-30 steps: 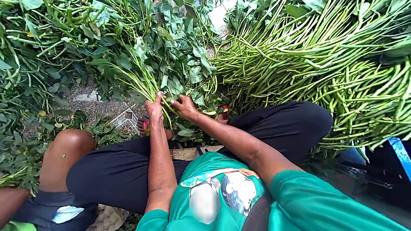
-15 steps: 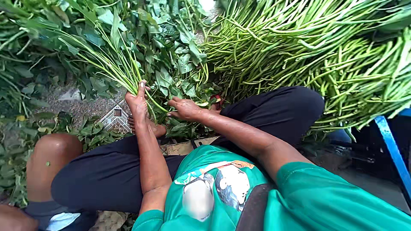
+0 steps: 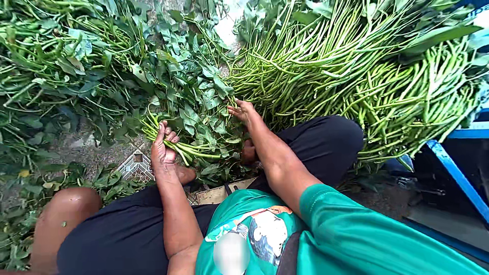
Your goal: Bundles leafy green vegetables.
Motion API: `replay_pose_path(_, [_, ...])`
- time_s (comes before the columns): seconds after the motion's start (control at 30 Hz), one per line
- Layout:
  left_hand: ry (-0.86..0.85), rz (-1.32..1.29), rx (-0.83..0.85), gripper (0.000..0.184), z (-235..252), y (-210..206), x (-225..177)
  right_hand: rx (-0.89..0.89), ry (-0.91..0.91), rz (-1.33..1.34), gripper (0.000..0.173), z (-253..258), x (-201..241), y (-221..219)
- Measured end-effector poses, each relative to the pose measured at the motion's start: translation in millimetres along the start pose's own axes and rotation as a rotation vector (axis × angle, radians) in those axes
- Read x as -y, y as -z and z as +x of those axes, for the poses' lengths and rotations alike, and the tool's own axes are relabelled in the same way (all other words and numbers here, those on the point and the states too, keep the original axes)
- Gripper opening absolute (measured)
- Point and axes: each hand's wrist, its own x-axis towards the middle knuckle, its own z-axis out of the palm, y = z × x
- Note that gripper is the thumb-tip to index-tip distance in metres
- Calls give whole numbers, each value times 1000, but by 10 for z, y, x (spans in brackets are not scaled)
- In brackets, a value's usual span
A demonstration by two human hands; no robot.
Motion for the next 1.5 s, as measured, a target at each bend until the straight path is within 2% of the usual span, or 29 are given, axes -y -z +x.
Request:
replay_pose_path(0.07, [-32,84,-27,19,-6,-16,-8,-3,72,-170,50,-33,-55,-73])
replay_pose_path(0.13, [-68,230,-50,17,-45,-45,0,86,258,-483,41,-128,-183,-118])
replay_pose_path(0.2, [-71,286,-55,20,-80,-20,20,284,439,-764,36,-373,-358,-132])
replay_pose_path(0.3, [-79,312,-109,16,-1,-75,42,569,573,-1075,32,-787,-667,-156])
replay_pose_path(0.47, [-21,478,-383,17,105,32,133,692,844,-1196,27,-1233,-1138,-161])
replay_pose_path(0.57, [39,487,-418,20,101,97,157,749,985,-1241,24,-1283,-1279,-126])
replay_pose_path(0.63, [50,469,-392,20,94,112,149,753,922,-1289,26,-1260,-1290,-123])
replay_pose_path(0.73, [42,484,-341,15,103,126,144,755,674,-1276,31,-1271,-1217,-190])
replay_pose_path(0.77, [22,492,-339,15,104,130,146,749,682,-1227,30,-1298,-1213,-195])
replay_pose_path(0.87, [-103,464,-447,14,111,132,123,753,971,-1046,19,-1417,-1256,-156])
replay_pose_path(0.93, [-176,460,-532,14,123,175,59,828,1060,-1054,14,-1552,-1235,-67])
replay_pose_path(1.0, [-215,493,-544,14,119,273,-51,885,1056,-1213,13,-1618,-1263,133])
replay_pose_path(1.03, [-230,512,-531,14,105,294,-91,917,981,-1399,16,-1611,-1251,247])
replay_pose_path(1.13, [-256,574,-458,16,72,268,-131,960,609,-2077,24,-1632,-1014,263])
replay_pose_path(1.17, [-257,604,-423,17,73,265,-132,916,660,-2082,26,-1590,-975,232])
replay_pose_path(1.23, [-236,631,-302,19,57,260,-128,847,889,-1839,38,-1492,-928,152])
replay_pose_path(1.3, [-227,563,-172,20,28,203,-125,916,956,-1647,54,-1467,-887,23])
replay_pose_path(1.33, [-227,513,-137,21,18,157,-128,968,943,-1594,52,-1455,-885,-19])
replay_pose_path(1.4, [-265,426,-167,21,14,126,-143,1048,940,-1509,33,-1407,-918,-34])
replay_pose_path(1.5, [-391,335,-376,22,20,203,-191,984,918,-1423,43,-1425,-867,29])
